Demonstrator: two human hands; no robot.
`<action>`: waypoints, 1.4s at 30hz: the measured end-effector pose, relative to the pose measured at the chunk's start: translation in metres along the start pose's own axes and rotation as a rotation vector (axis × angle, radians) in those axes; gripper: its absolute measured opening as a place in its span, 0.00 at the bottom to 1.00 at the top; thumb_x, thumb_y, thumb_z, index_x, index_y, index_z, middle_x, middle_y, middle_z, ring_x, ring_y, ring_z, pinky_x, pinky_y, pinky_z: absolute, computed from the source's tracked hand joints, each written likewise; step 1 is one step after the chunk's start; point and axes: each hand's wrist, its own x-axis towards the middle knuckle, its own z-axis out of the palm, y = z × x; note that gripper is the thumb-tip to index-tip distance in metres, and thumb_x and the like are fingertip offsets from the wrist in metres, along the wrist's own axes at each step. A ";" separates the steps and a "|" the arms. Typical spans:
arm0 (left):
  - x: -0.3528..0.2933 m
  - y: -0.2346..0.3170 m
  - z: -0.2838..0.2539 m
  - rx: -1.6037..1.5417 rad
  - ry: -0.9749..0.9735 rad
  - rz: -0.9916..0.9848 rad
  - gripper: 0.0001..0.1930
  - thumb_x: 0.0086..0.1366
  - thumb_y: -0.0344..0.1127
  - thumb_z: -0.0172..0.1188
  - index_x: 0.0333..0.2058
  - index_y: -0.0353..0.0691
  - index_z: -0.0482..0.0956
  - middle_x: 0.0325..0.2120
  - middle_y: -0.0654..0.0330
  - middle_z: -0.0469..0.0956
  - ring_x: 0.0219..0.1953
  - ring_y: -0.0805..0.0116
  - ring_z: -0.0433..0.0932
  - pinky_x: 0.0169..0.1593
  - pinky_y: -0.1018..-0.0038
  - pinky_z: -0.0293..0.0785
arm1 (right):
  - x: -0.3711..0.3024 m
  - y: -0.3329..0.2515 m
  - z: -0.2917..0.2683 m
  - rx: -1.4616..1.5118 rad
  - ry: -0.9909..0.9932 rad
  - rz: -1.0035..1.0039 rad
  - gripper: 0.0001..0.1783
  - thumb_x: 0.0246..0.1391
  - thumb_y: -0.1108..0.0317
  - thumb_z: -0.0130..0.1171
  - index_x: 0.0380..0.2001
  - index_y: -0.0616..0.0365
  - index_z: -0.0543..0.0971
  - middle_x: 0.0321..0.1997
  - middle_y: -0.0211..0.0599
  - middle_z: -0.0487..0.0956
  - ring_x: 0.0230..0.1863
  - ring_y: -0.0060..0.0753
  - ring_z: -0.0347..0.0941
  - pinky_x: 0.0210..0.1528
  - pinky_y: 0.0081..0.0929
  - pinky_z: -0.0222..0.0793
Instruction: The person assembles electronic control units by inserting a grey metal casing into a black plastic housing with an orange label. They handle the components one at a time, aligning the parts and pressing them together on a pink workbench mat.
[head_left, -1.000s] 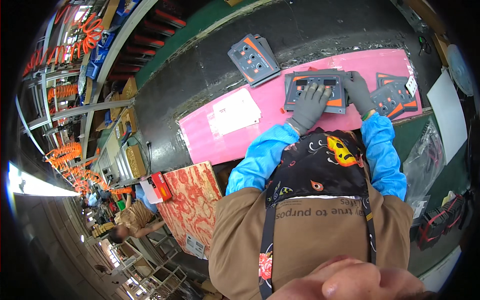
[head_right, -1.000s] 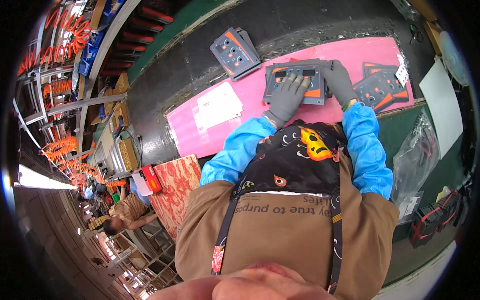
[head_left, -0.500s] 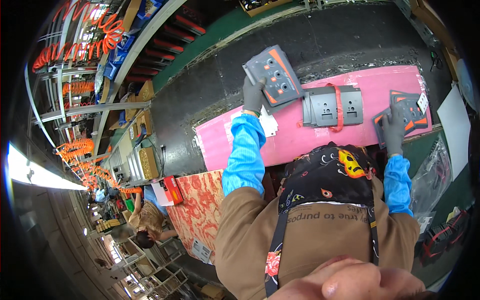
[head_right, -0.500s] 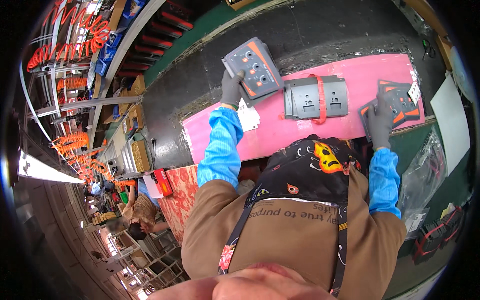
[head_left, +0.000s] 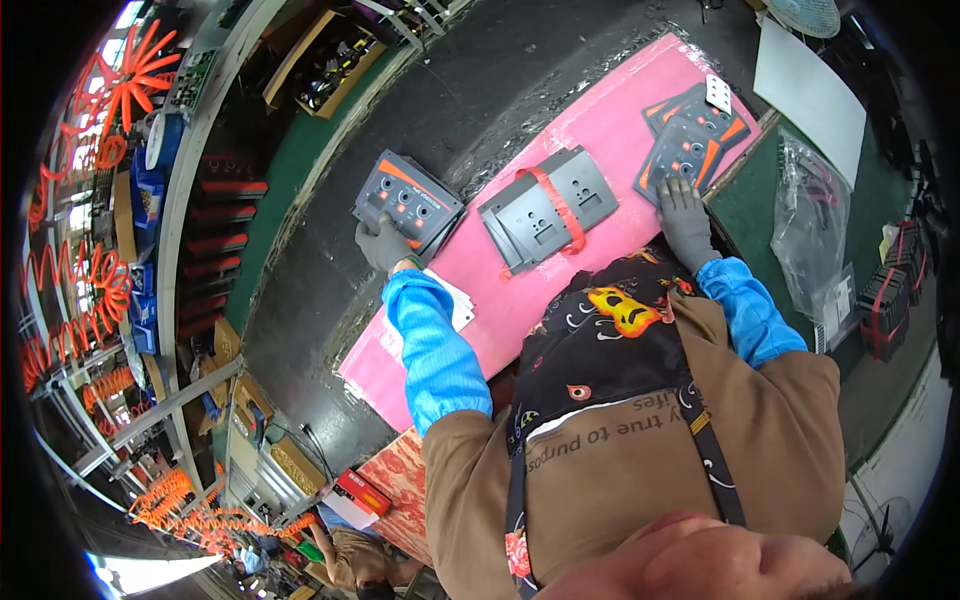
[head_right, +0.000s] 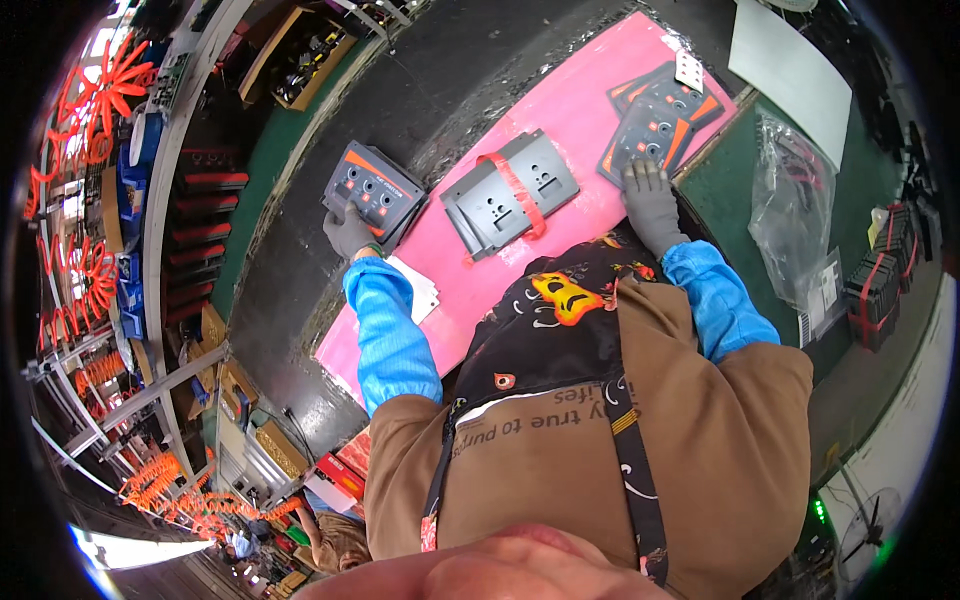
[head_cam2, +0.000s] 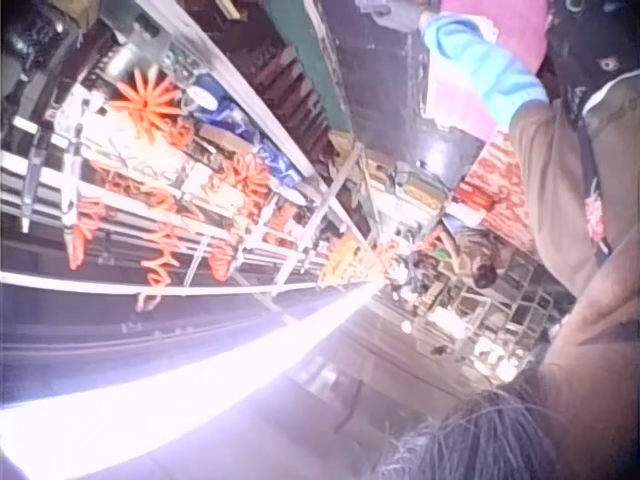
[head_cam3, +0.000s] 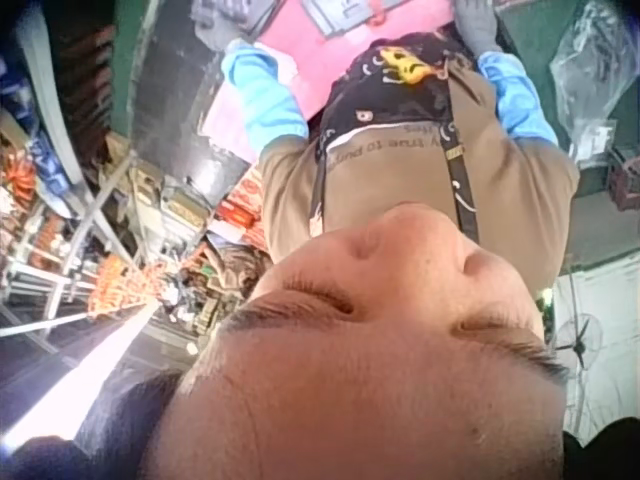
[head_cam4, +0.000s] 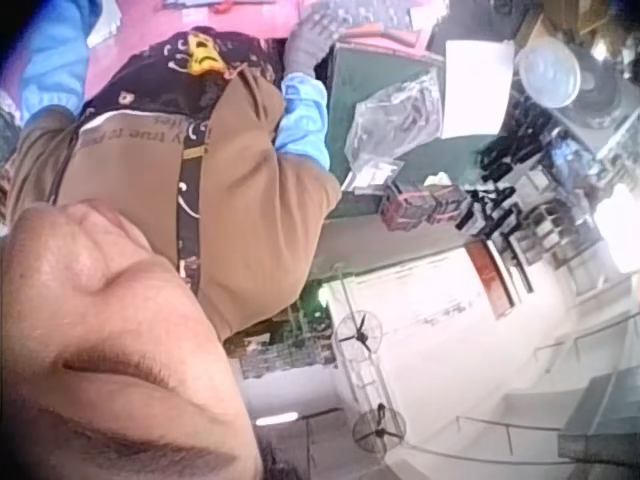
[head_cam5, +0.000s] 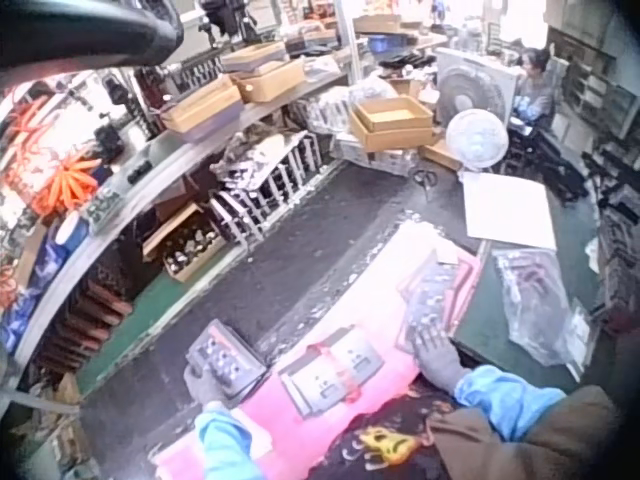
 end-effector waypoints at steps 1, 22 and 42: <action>0.000 0.002 -0.002 0.037 -0.015 -0.010 0.32 0.57 0.41 0.68 0.58 0.35 0.71 0.53 0.47 0.77 0.53 0.52 0.77 0.56 0.64 0.72 | -0.001 0.001 -0.003 -0.012 0.058 -0.032 0.26 0.57 0.62 0.55 0.58 0.61 0.71 0.63 0.47 0.72 0.66 0.49 0.65 0.68 0.47 0.58; -0.244 0.100 0.048 0.448 -0.691 0.494 0.37 0.56 0.33 0.65 0.64 0.44 0.60 0.56 0.45 0.67 0.45 0.45 0.77 0.45 0.54 0.76 | 0.090 -0.021 -0.170 0.546 0.649 0.092 0.12 0.62 0.65 0.60 0.48 0.48 0.82 0.37 0.38 0.83 0.37 0.33 0.79 0.39 0.26 0.72; -0.192 -0.069 -0.035 0.339 -0.216 0.071 0.25 0.56 0.31 0.57 0.55 0.44 0.72 0.47 0.53 0.76 0.47 0.52 0.78 0.50 0.60 0.75 | 0.096 0.084 -0.103 1.130 0.239 0.448 0.17 0.61 0.62 0.59 0.47 0.64 0.82 0.40 0.33 0.82 0.43 0.22 0.75 0.48 0.23 0.70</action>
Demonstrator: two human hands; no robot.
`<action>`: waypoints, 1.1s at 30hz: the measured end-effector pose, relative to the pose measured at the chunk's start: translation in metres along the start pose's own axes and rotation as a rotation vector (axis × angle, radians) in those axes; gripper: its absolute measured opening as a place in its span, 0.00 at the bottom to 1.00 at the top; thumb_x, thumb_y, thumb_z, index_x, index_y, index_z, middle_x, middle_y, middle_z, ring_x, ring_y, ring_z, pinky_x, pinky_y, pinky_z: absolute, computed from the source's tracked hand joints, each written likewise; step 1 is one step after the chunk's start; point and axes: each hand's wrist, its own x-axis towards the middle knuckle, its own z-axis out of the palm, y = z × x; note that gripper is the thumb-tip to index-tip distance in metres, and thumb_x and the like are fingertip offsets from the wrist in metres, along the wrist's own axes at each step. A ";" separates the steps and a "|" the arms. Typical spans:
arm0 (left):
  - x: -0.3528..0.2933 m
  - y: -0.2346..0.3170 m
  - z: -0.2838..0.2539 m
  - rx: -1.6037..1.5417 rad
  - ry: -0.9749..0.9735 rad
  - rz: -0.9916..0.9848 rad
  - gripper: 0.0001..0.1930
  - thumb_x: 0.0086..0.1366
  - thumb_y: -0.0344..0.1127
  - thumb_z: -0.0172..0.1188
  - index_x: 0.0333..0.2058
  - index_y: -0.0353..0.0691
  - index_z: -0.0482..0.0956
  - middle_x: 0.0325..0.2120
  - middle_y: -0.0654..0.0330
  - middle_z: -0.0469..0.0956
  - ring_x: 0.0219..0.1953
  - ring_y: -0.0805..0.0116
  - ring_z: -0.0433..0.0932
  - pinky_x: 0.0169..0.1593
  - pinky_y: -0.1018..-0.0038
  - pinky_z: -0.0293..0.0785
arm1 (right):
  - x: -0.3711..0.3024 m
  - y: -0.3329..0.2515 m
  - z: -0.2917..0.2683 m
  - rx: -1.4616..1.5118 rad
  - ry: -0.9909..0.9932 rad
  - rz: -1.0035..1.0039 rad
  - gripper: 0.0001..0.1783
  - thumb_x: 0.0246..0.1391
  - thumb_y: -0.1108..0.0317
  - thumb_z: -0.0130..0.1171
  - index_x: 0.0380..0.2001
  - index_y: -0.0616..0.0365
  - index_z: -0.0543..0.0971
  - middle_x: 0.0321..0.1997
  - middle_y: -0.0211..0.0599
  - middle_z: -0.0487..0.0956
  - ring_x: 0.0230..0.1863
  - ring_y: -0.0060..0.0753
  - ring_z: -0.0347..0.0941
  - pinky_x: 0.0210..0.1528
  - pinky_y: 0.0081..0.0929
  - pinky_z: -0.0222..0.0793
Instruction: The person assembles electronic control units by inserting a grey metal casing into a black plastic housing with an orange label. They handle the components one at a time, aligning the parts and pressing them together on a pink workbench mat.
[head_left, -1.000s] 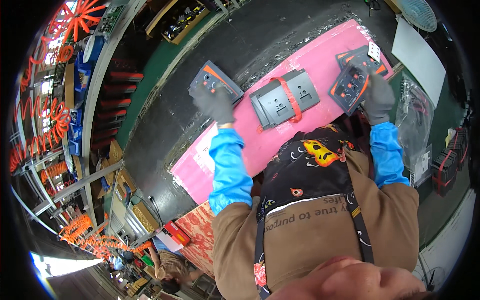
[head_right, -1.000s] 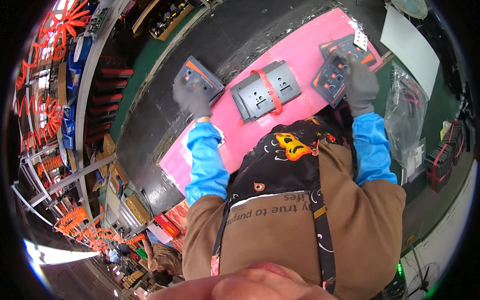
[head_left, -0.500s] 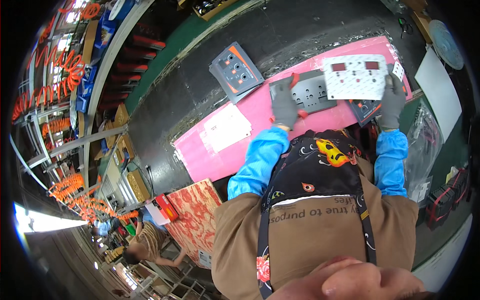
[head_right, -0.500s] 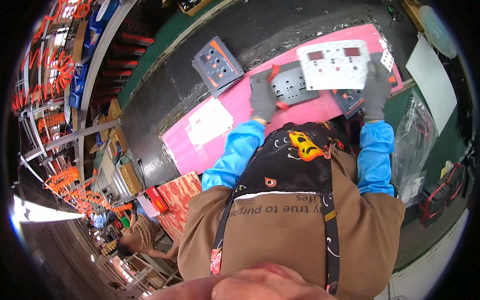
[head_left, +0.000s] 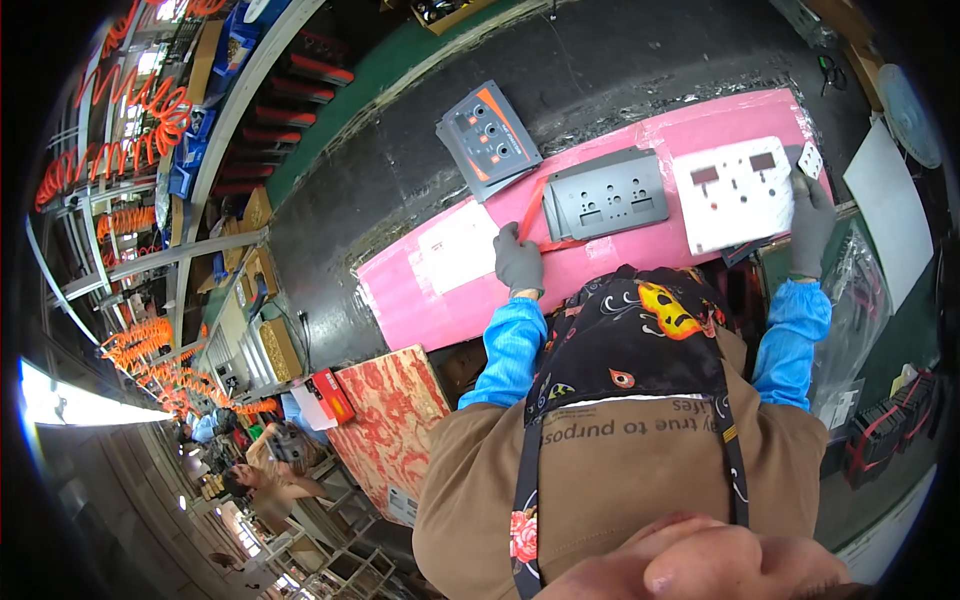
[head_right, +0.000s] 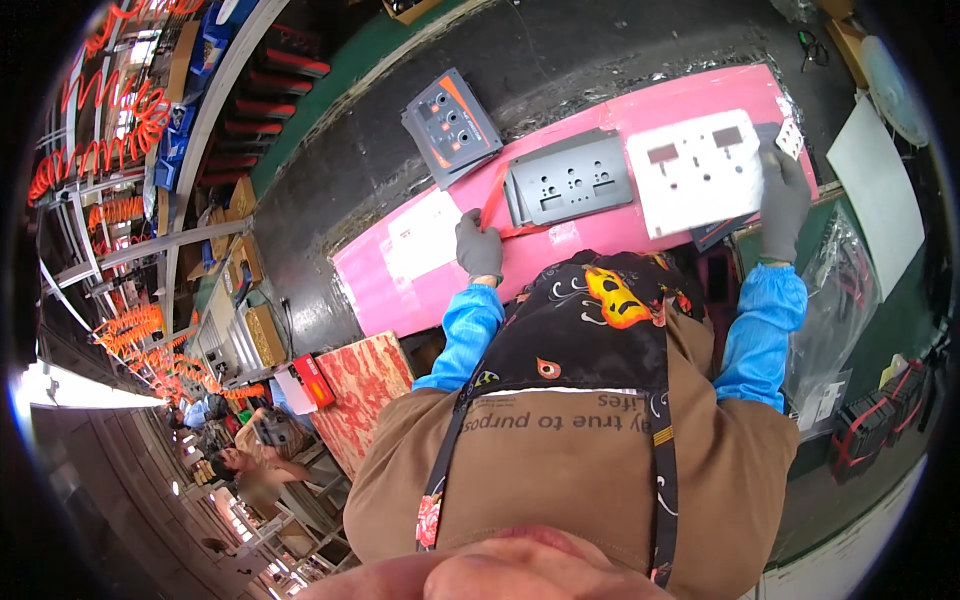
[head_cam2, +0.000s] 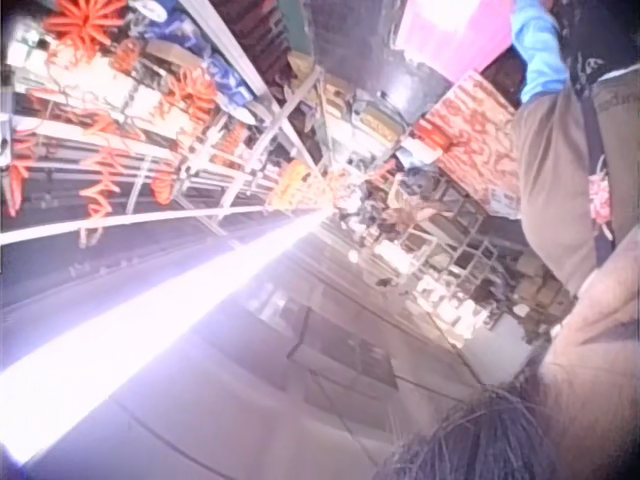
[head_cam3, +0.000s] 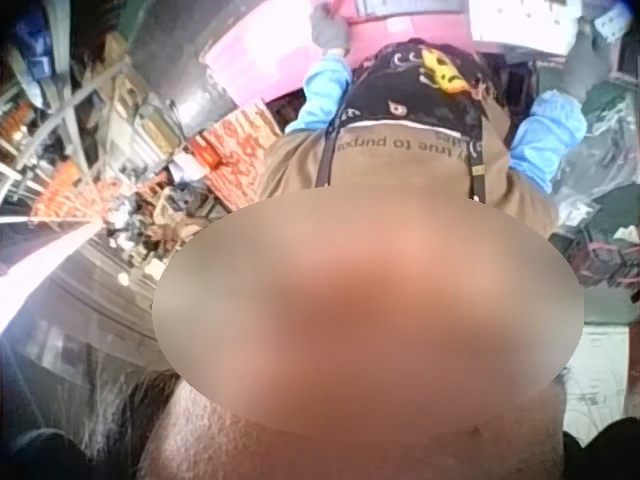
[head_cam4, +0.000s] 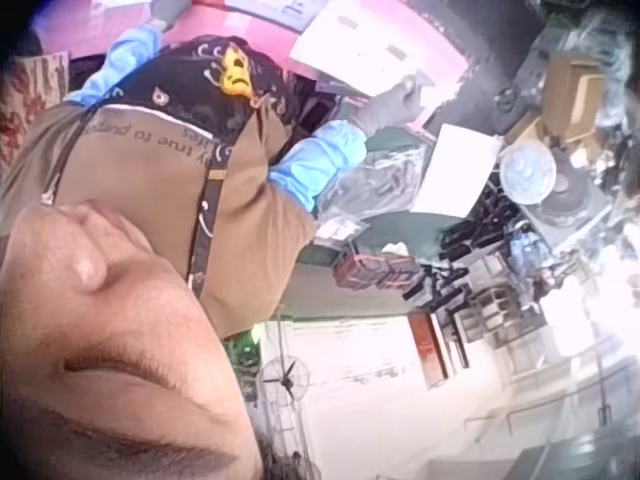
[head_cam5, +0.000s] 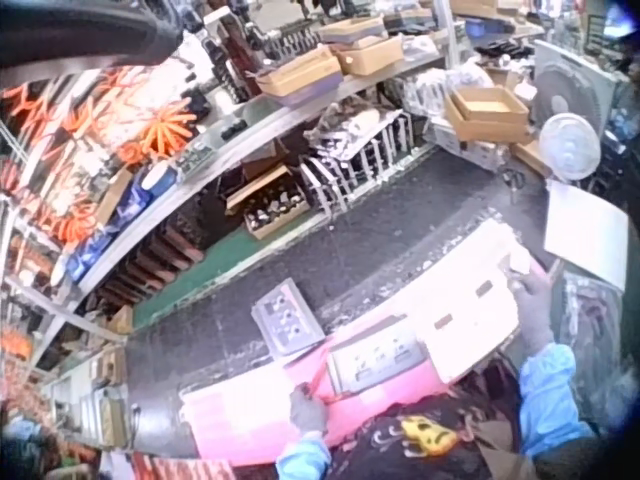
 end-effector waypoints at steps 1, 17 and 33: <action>0.002 -0.006 0.000 -0.013 -0.027 0.011 0.26 0.57 0.33 0.58 0.56 0.43 0.72 0.48 0.53 0.76 0.48 0.52 0.78 0.50 0.60 0.74 | 0.002 0.000 -0.001 0.044 -0.114 -0.007 0.17 0.60 0.62 0.59 0.47 0.64 0.82 0.40 0.33 0.82 0.43 0.21 0.74 0.47 0.22 0.69; 0.014 0.071 0.003 -0.702 -0.721 -0.258 0.27 0.58 0.46 0.68 0.48 0.30 0.77 0.39 0.48 0.82 0.34 0.60 0.83 0.33 0.69 0.79 | -0.041 0.025 0.169 0.252 -1.063 0.347 0.25 0.54 0.64 0.63 0.50 0.72 0.77 0.38 0.42 0.83 0.36 0.30 0.80 0.37 0.28 0.74; 0.001 0.084 -0.011 -0.094 0.164 1.165 0.19 0.51 0.33 0.62 0.45 0.52 0.80 0.46 0.62 0.76 0.53 0.54 0.72 0.56 0.58 0.70 | -0.054 -0.014 0.116 -0.207 -0.669 -0.281 0.34 0.54 0.83 0.55 0.63 0.45 0.71 0.52 0.41 0.82 0.53 0.29 0.79 0.52 0.26 0.74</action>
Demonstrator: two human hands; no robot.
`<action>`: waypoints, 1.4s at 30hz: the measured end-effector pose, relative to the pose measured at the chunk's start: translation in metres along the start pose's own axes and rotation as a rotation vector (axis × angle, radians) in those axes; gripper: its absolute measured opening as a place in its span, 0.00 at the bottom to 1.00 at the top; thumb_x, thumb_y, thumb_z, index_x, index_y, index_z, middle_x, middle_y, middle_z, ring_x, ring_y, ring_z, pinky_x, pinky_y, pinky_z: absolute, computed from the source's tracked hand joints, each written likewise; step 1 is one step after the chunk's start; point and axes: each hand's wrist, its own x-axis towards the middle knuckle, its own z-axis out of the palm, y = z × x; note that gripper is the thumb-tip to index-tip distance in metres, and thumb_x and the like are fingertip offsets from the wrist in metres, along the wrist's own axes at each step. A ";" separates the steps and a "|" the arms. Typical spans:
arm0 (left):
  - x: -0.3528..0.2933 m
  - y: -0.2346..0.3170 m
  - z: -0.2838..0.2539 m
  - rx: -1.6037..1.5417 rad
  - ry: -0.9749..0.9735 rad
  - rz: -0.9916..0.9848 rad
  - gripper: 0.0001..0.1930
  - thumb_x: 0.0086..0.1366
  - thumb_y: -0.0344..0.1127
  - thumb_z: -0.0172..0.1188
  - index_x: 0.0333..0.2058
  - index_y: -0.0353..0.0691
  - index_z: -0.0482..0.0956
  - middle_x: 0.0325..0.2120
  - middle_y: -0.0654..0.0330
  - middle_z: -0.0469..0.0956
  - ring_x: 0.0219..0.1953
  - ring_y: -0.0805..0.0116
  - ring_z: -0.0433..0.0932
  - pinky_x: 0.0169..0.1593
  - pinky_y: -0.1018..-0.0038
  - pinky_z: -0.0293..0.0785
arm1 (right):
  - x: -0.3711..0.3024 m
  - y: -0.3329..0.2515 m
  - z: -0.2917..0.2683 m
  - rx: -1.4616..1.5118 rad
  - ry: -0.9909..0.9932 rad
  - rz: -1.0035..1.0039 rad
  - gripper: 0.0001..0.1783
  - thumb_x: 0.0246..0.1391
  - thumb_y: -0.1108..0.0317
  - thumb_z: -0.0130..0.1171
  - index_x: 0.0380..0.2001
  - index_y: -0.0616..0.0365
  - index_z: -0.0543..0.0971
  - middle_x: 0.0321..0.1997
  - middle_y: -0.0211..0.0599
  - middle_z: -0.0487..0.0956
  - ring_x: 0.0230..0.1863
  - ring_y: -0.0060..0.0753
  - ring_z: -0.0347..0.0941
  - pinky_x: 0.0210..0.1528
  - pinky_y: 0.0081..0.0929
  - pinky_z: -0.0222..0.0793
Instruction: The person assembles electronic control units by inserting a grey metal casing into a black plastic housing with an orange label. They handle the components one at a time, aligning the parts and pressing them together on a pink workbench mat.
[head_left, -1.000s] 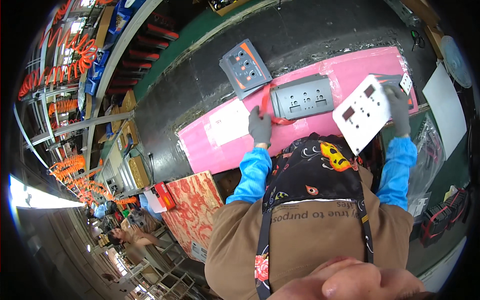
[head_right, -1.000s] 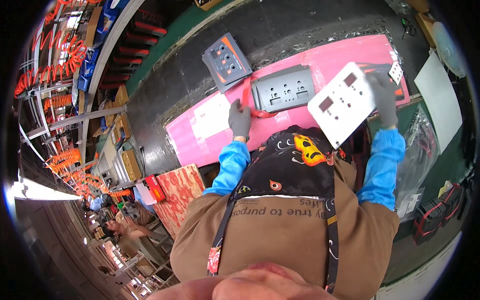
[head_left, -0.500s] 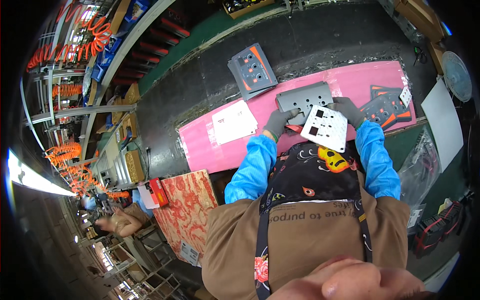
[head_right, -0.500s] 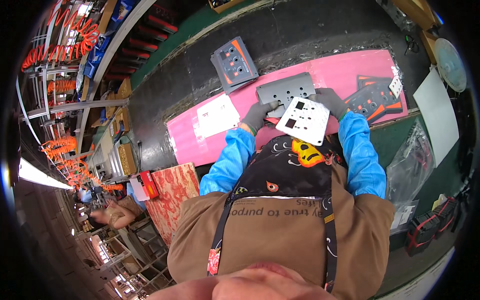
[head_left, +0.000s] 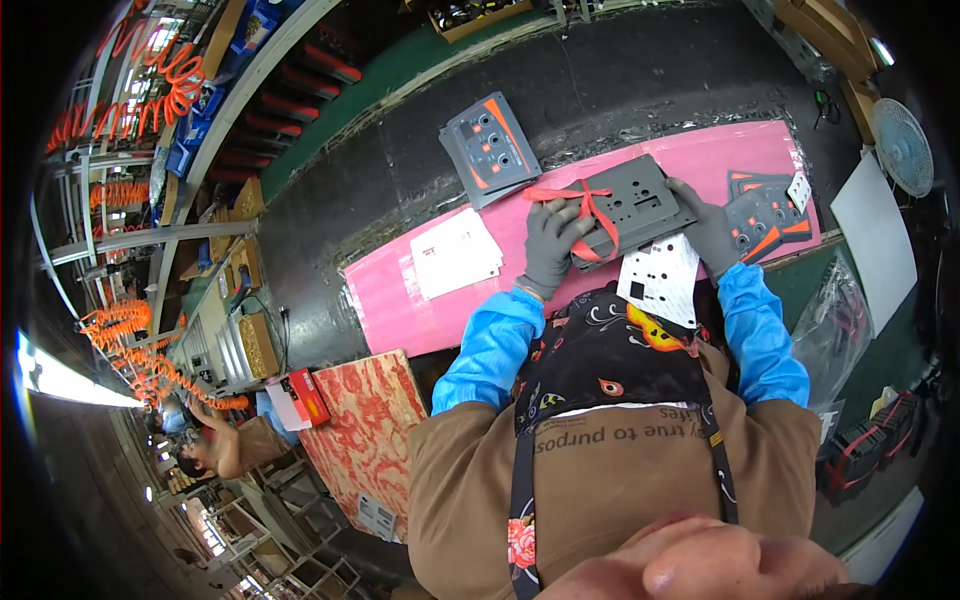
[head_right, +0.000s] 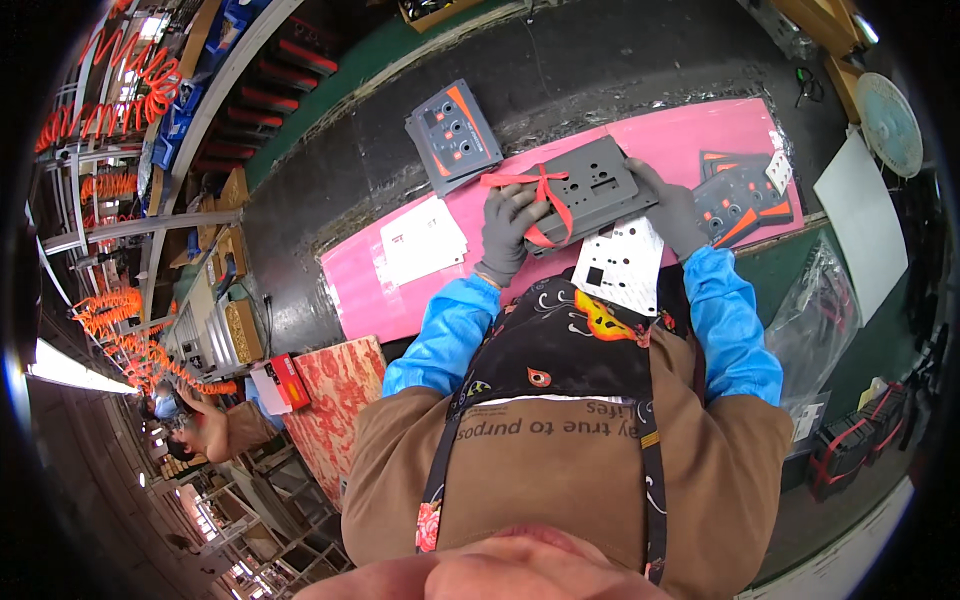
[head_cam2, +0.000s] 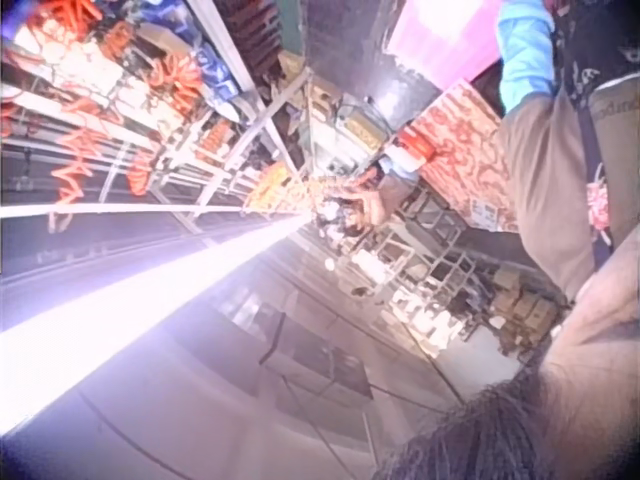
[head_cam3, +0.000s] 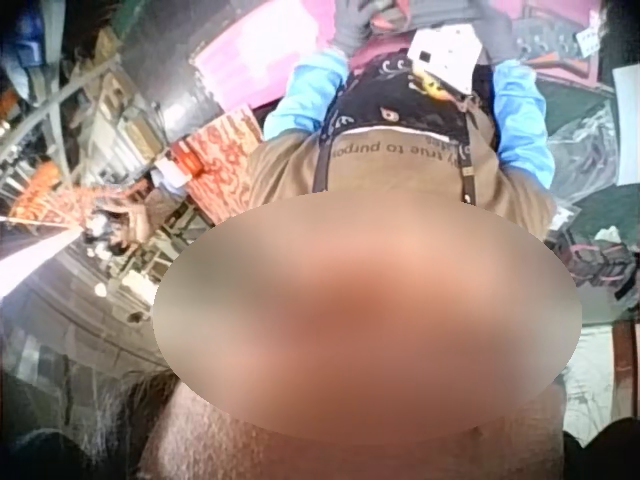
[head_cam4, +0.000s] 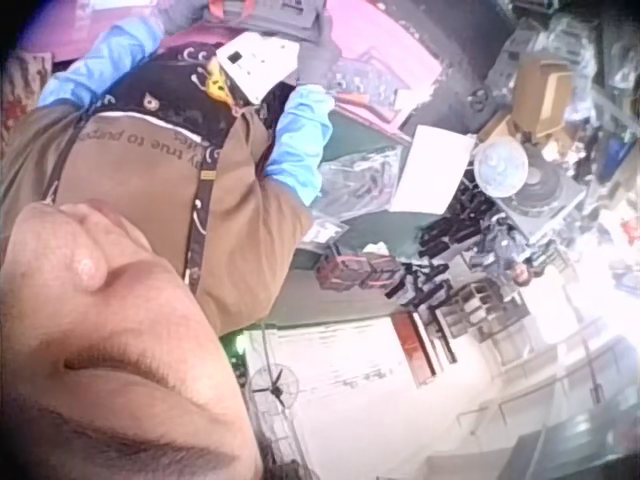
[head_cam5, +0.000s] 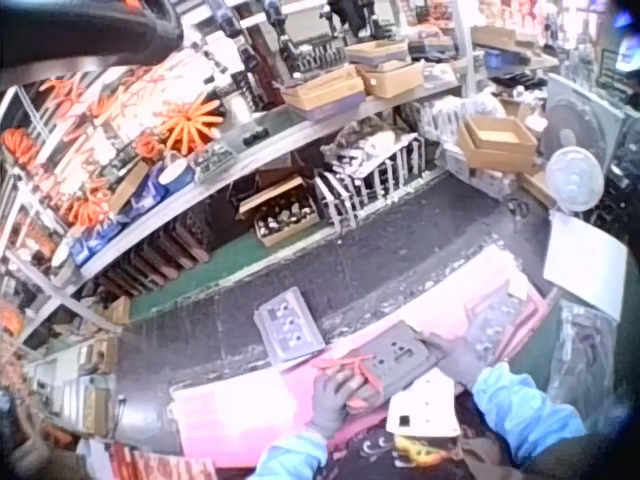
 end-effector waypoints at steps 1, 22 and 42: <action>-0.003 0.000 0.003 -0.011 -0.005 -0.016 0.19 0.51 0.33 0.62 0.45 0.52 0.80 0.46 0.62 0.75 0.53 0.54 0.72 0.56 0.59 0.70 | -0.001 0.005 0.001 0.000 0.027 -0.051 0.34 0.53 0.80 0.57 0.63 0.40 0.71 0.48 0.43 0.83 0.49 0.35 0.80 0.48 0.29 0.75; 0.057 0.056 -0.050 0.045 -0.223 -0.162 0.31 0.45 0.39 0.70 0.52 0.49 0.77 0.37 0.63 0.78 0.37 0.60 0.77 0.37 0.66 0.75 | 0.061 0.018 0.041 0.612 -0.105 0.202 0.26 0.56 0.73 0.58 0.58 0.66 0.74 0.48 0.39 0.81 0.45 0.25 0.76 0.48 0.25 0.73; 0.053 0.134 0.108 0.199 -0.720 -0.220 0.23 0.56 0.40 0.61 0.49 0.37 0.73 0.42 0.54 0.75 0.39 0.58 0.75 0.39 0.60 0.71 | -0.058 0.026 0.031 1.527 0.018 0.506 0.25 0.69 0.50 0.46 0.58 0.55 0.72 0.53 0.32 0.77 0.51 0.28 0.75 0.55 0.30 0.72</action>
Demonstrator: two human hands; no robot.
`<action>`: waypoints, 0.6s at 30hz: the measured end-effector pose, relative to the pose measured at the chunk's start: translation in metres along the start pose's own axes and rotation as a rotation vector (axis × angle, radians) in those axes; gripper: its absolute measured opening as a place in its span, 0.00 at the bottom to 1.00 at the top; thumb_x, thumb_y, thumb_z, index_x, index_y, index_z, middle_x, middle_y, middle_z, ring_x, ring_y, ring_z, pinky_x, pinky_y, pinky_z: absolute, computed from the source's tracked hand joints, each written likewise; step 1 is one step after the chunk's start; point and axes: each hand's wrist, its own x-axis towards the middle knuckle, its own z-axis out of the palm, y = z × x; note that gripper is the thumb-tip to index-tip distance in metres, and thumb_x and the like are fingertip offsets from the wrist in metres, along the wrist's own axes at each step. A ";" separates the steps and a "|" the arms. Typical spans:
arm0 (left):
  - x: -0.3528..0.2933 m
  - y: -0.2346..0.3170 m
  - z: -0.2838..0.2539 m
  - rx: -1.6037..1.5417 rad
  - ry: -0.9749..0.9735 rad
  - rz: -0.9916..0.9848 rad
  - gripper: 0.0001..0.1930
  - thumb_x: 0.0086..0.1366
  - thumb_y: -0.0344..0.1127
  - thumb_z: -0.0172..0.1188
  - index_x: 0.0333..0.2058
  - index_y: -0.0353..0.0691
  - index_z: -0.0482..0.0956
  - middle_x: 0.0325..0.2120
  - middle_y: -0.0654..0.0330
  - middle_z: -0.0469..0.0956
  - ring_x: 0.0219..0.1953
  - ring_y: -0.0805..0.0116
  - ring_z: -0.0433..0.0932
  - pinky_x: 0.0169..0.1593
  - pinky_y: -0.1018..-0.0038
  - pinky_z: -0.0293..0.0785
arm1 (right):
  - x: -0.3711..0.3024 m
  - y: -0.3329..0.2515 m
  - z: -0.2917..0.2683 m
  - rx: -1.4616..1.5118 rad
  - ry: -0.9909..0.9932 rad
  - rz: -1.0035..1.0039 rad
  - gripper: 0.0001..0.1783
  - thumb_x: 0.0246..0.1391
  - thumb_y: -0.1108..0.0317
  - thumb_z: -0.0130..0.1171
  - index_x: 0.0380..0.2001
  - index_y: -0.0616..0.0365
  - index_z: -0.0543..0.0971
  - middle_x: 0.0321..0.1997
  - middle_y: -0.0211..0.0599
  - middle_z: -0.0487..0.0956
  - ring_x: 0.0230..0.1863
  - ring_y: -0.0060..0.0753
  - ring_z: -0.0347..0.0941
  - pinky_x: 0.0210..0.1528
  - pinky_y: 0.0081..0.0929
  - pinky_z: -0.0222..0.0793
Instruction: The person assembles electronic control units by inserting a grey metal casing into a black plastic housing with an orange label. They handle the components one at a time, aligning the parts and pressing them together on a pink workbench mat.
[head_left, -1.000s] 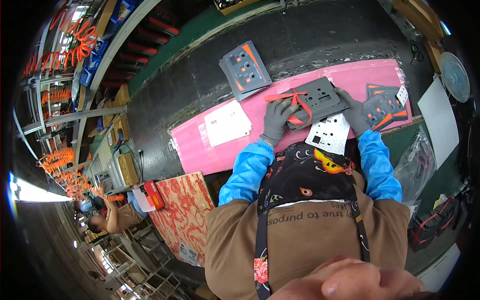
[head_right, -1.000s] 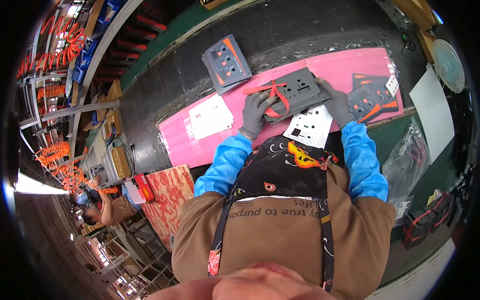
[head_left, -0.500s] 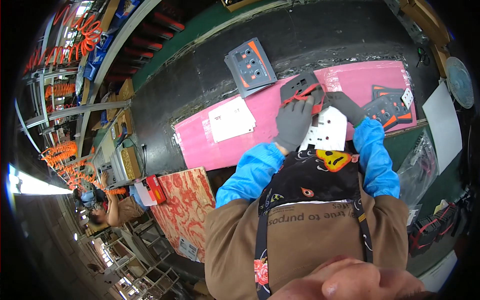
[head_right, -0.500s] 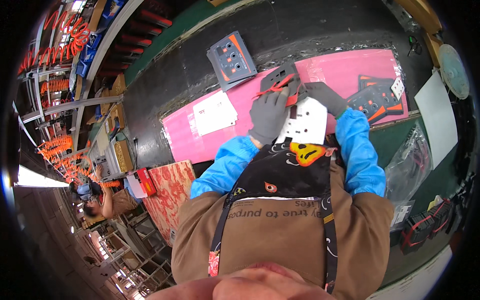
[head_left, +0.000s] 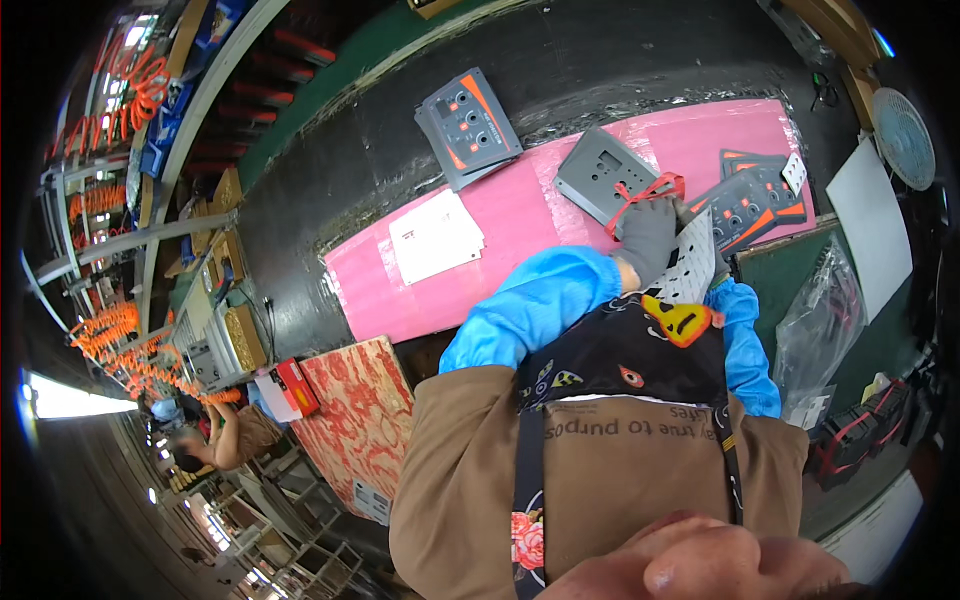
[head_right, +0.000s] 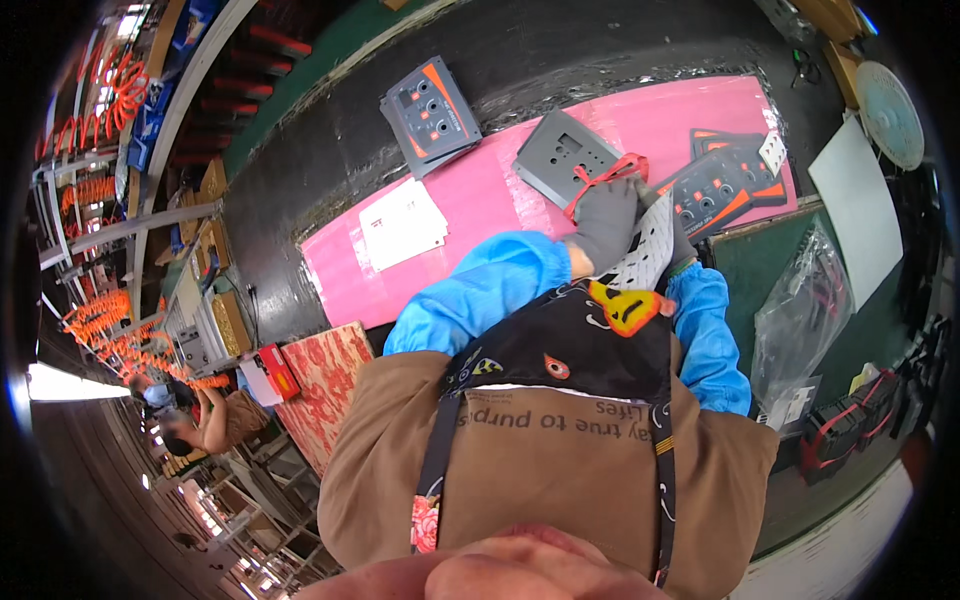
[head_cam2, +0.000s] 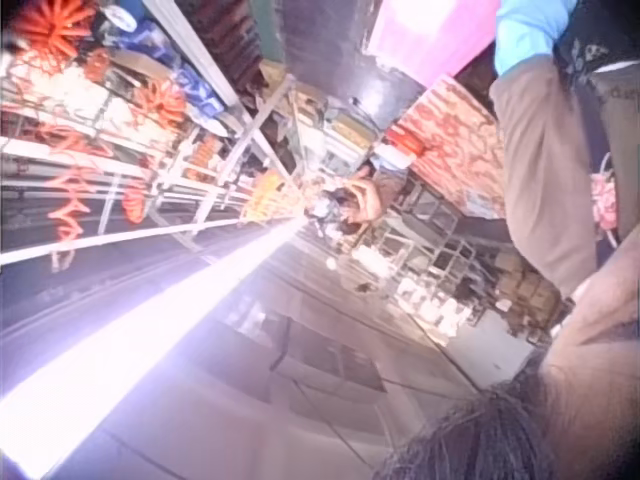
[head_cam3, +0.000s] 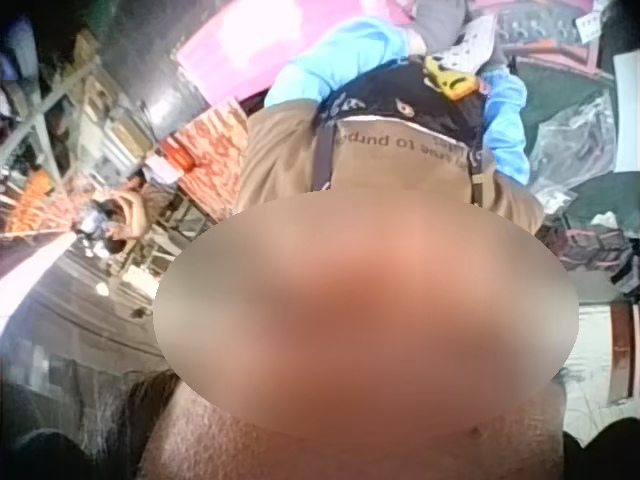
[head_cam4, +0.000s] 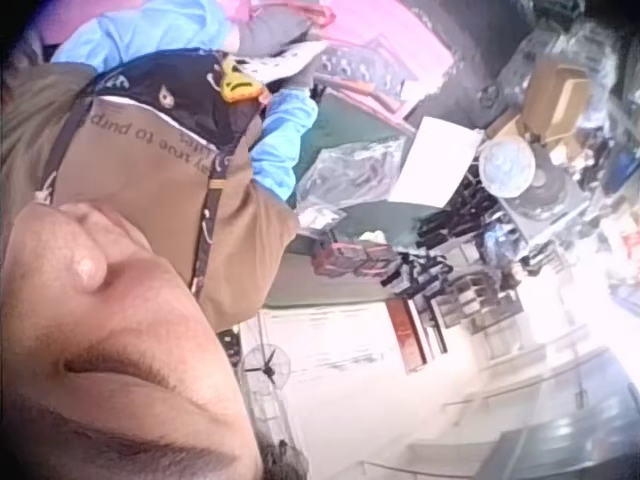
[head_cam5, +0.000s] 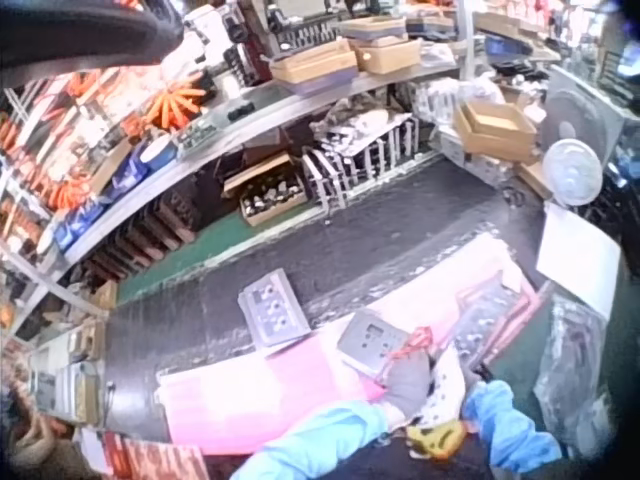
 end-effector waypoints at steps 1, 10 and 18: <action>-0.004 -0.009 -0.001 -0.067 0.091 0.055 0.24 0.56 0.40 0.61 0.50 0.37 0.73 0.41 0.54 0.75 0.39 0.58 0.75 0.39 0.60 0.71 | 0.000 0.001 0.014 -0.065 0.008 -0.035 0.24 0.69 0.50 0.46 0.57 0.56 0.73 0.52 0.31 0.78 0.50 0.27 0.75 0.53 0.29 0.72; -0.020 0.011 -0.021 -0.028 0.194 0.285 0.22 0.61 0.42 0.55 0.53 0.39 0.71 0.39 0.52 0.73 0.42 0.55 0.73 0.50 0.59 0.65 | 0.027 0.016 -0.059 -0.272 -0.206 -0.167 0.15 0.63 0.62 0.55 0.49 0.59 0.74 0.43 0.30 0.77 0.42 0.22 0.72 0.46 0.24 0.71; 0.008 -0.064 -0.059 -0.631 0.399 0.045 0.14 0.62 0.40 0.57 0.42 0.39 0.79 0.40 0.51 0.78 0.43 0.52 0.77 0.47 0.61 0.72 | 0.030 -0.009 0.011 -0.143 -0.020 -0.171 0.16 0.64 0.67 0.53 0.52 0.59 0.72 0.43 0.32 0.77 0.43 0.27 0.74 0.47 0.27 0.74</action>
